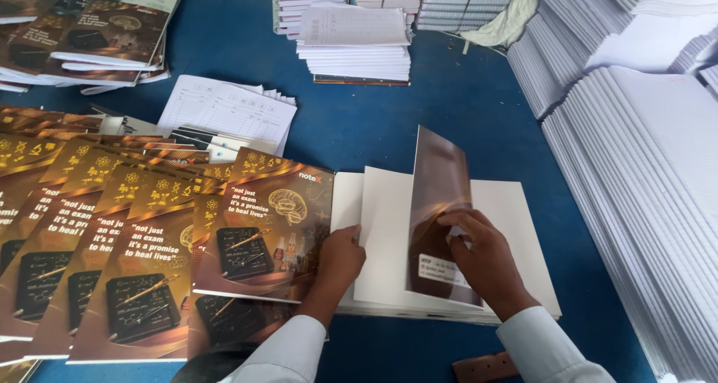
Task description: The person inserts a printed cover sheet into a stack of blank pages, aligns the edges, and presses the spine with a wooden block to crease the binding. The person repeats this process for multiple notebooks.
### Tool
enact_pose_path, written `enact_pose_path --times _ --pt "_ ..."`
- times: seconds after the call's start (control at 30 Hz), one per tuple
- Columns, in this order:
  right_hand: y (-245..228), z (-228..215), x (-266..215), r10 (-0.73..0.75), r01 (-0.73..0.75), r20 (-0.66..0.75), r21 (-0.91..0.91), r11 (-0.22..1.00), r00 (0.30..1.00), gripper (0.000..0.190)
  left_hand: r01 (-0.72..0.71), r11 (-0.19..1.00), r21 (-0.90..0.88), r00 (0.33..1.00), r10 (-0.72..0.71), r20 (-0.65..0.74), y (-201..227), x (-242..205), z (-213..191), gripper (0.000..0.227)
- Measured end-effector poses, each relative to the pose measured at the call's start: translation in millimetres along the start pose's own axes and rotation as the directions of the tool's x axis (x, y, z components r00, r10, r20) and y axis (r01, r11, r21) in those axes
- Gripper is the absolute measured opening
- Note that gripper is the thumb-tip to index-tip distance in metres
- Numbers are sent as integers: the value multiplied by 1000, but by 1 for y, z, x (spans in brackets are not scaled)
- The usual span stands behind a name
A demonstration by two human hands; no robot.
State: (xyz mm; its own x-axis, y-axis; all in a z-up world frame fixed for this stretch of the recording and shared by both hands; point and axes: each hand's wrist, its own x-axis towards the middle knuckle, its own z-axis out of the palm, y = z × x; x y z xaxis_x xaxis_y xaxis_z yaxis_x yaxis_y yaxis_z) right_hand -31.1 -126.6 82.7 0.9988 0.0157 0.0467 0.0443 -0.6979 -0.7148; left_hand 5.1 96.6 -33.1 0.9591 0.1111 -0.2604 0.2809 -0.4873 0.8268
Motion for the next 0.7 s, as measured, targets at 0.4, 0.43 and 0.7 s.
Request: enact_pose_path --times 0.4,0.43,0.7 --pt "22 14 32 290 -266 77 -230 936 954 111 -48 996 71 997 52 -56 6 -5 -3 28" --pt "29 19 32 283 -258 99 -210 943 954 114 -57 996 66 996 61 -58 7 -6 -4 27" --pt "64 60 36 134 -98 71 -378 921 988 109 -90 994 65 993 94 -66 -3 2 4 24"
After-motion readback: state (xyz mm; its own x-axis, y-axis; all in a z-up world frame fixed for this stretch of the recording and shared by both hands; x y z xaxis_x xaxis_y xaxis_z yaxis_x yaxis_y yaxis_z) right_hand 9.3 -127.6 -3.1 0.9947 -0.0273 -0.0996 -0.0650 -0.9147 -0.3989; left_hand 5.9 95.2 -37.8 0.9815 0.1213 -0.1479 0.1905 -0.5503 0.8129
